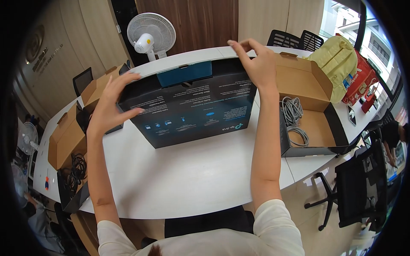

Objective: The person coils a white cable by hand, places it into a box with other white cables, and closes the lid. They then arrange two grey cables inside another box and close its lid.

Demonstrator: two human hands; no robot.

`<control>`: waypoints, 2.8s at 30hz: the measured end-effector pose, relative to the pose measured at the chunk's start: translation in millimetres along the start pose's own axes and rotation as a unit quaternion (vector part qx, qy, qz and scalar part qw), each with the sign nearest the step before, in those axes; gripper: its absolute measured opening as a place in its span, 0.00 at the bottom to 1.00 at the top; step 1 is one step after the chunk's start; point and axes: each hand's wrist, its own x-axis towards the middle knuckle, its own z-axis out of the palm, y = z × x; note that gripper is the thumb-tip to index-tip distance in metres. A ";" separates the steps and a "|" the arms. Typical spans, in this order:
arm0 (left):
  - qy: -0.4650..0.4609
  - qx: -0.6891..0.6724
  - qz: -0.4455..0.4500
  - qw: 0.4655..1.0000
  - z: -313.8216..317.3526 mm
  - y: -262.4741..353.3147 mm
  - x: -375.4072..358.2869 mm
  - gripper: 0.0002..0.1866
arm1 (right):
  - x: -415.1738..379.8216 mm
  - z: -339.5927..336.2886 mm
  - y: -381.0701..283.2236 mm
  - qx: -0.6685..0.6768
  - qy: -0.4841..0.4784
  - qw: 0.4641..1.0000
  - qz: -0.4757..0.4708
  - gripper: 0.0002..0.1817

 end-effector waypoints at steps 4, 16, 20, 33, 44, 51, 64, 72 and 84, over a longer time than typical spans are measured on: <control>0.051 0.111 0.049 0.991 22.1 27.7 15.6 0.41 | -8.3 5.8 -30.6 0.014 -0.099 0.990 -0.099 0.17; 0.123 0.020 0.038 0.991 47.3 31.7 33.4 0.17 | -13.9 16.1 -44.8 -0.001 -0.184 0.979 -0.084 0.12; 0.122 0.011 0.037 0.992 49.2 30.8 32.5 0.18 | -13.3 13.4 -45.3 -0.029 -0.203 0.975 -0.088 0.12; 0.129 0.010 0.046 0.990 55.9 32.6 26.9 0.21 | -17.7 11.5 -51.2 -0.085 -0.214 0.969 -0.088 0.13; 0.155 0.079 0.056 0.983 65.3 39.2 21.7 0.18 | -44.4 16.3 -77.6 -0.291 -0.157 0.928 -0.173 0.20; 0.164 0.100 0.055 0.980 70.5 40.6 19.0 0.17 | -48.5 17.2 -77.0 -0.285 -0.175 0.931 -0.147 0.20; 0.195 0.097 0.066 0.974 77.1 46.7 7.0 0.15 | -72.9 14.0 -93.7 -0.407 -0.177 0.875 -0.191 0.22; 0.153 0.124 0.100 0.975 53.1 88.8 -39.3 0.23 | -116.7 -23.4 -126.3 -0.444 -0.161 0.853 -0.221 0.21; 0.010 0.105 -0.014 0.994 43.1 131.4 -149.0 0.48 | -205.1 -77.5 -131.1 -0.238 -0.277 0.926 -0.093 0.48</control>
